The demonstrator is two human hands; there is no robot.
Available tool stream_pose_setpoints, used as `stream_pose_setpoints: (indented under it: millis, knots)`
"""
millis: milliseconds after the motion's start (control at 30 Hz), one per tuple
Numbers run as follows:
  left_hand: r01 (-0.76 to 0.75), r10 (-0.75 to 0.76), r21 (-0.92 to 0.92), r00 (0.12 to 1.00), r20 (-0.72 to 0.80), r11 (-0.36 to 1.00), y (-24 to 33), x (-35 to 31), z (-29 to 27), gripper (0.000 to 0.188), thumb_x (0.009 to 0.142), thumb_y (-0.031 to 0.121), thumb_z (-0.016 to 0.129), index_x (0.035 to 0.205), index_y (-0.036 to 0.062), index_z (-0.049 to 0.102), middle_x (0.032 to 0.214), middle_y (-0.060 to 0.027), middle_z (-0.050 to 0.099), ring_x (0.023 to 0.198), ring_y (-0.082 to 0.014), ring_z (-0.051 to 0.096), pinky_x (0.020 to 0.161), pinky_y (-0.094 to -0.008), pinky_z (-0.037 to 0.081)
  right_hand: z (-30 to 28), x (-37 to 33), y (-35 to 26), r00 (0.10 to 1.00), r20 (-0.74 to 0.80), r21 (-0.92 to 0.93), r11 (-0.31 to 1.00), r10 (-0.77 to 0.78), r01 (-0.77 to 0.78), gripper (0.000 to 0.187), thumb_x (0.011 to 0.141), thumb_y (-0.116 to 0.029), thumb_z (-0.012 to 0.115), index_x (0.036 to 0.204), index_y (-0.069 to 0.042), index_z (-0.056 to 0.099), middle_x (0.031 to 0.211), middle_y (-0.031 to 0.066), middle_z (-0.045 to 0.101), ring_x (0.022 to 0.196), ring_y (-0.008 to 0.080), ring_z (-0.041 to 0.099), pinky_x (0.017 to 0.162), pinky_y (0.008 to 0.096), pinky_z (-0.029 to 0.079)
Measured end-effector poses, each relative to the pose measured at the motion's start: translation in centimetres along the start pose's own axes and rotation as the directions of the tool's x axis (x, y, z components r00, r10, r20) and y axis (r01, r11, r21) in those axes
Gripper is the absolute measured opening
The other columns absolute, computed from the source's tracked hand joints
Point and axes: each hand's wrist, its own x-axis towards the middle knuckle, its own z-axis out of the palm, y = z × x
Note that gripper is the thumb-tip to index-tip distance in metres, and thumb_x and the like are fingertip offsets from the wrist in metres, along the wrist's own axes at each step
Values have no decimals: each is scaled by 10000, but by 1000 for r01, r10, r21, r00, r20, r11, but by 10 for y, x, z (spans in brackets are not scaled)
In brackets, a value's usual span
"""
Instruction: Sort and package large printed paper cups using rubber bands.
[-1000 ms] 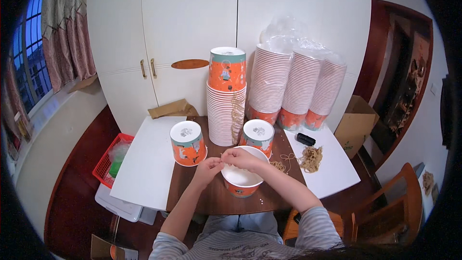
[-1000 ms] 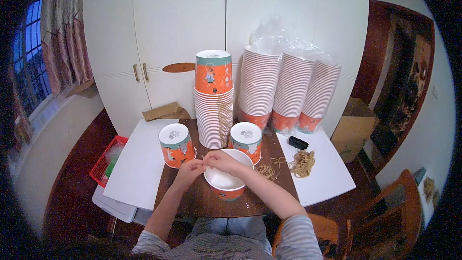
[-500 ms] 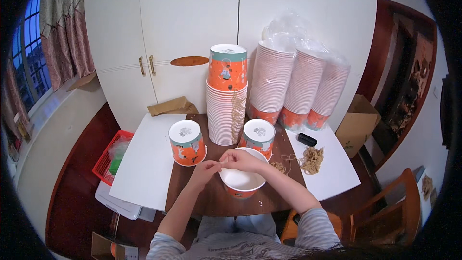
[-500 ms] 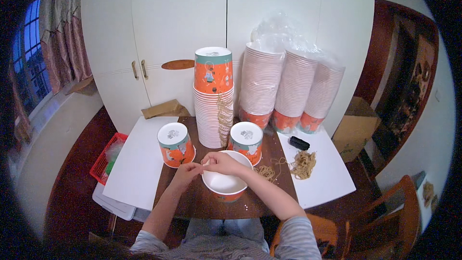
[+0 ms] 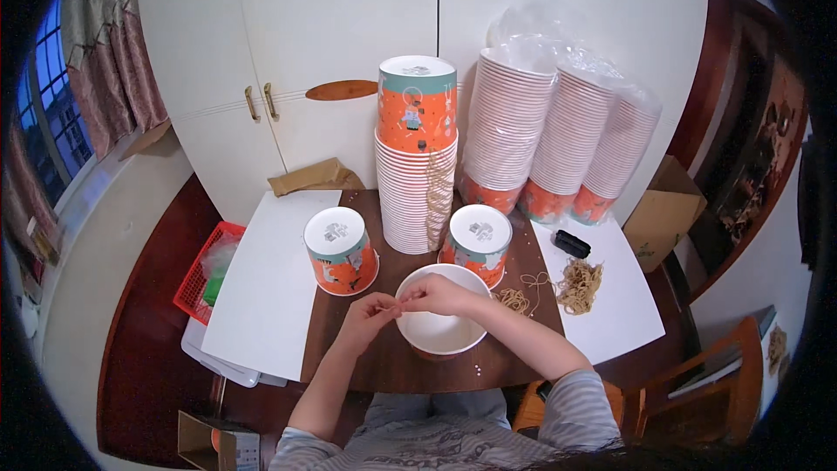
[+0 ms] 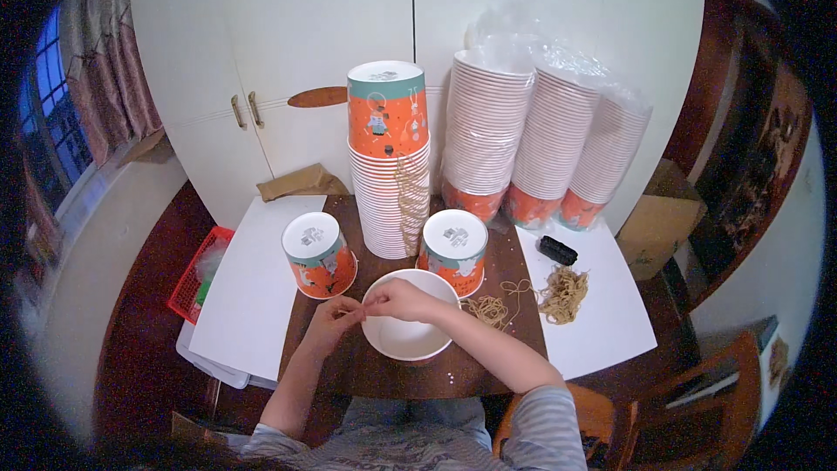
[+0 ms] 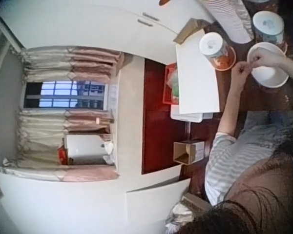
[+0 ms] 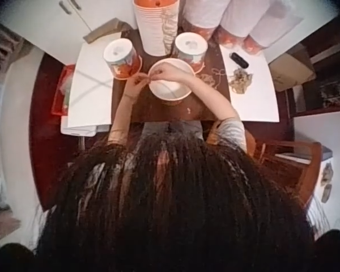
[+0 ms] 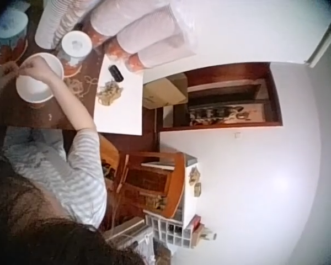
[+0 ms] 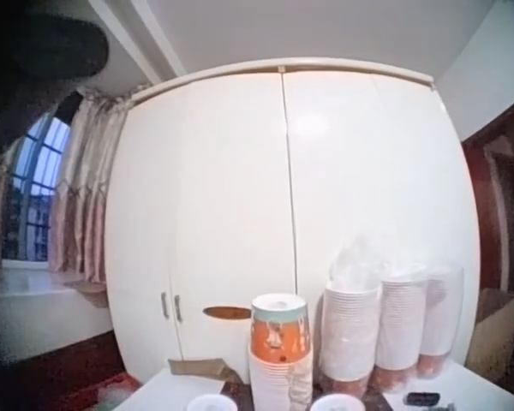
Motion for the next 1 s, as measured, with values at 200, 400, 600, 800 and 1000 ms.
stream_pose_setpoints:
  millis: [200,400,600,800,1000]
  knots:
    - [102,-100,-107,995,20,989,1,-4,-2,106,761,17,571,866,7,573,790,-41,587,752,-93,549,690,-215,438,1,5,5,997,41,-42,997,-61,63,139,764,-134,589,848,-23,595,674,5,554,629,58,494,566,207,406]
    - [142,-142,66,990,4,988,10,-8,-4,114,743,23,603,854,2,592,796,-41,593,749,-83,539,690,-204,428,1,13,11,990,92,-63,992,-106,112,95,758,-106,574,801,-23,584,659,3,534,600,65,487,538,216,404]
    - [175,-174,-8,984,49,985,7,1,-10,140,736,13,586,874,-2,604,804,-45,606,742,-78,539,671,-199,421,-6,14,-1,990,131,-135,989,-48,66,106,741,-93,560,811,-14,572,679,11,541,622,75,491,558,223,407]
    - [222,-218,-14,969,116,975,6,22,-2,136,742,9,561,867,-7,612,781,-35,604,691,-67,520,618,-186,405,-11,-1,10,999,35,31,999,38,-39,93,763,-78,550,833,-19,559,723,12,551,655,75,495,571,221,403]
    - [289,-240,-191,939,245,938,-3,40,6,148,760,10,524,876,-1,615,757,-20,593,613,-46,458,550,-175,371,-23,-14,18,993,-87,100,993,76,-67,71,762,-50,551,825,-17,549,725,5,549,658,69,490,573,216,399]
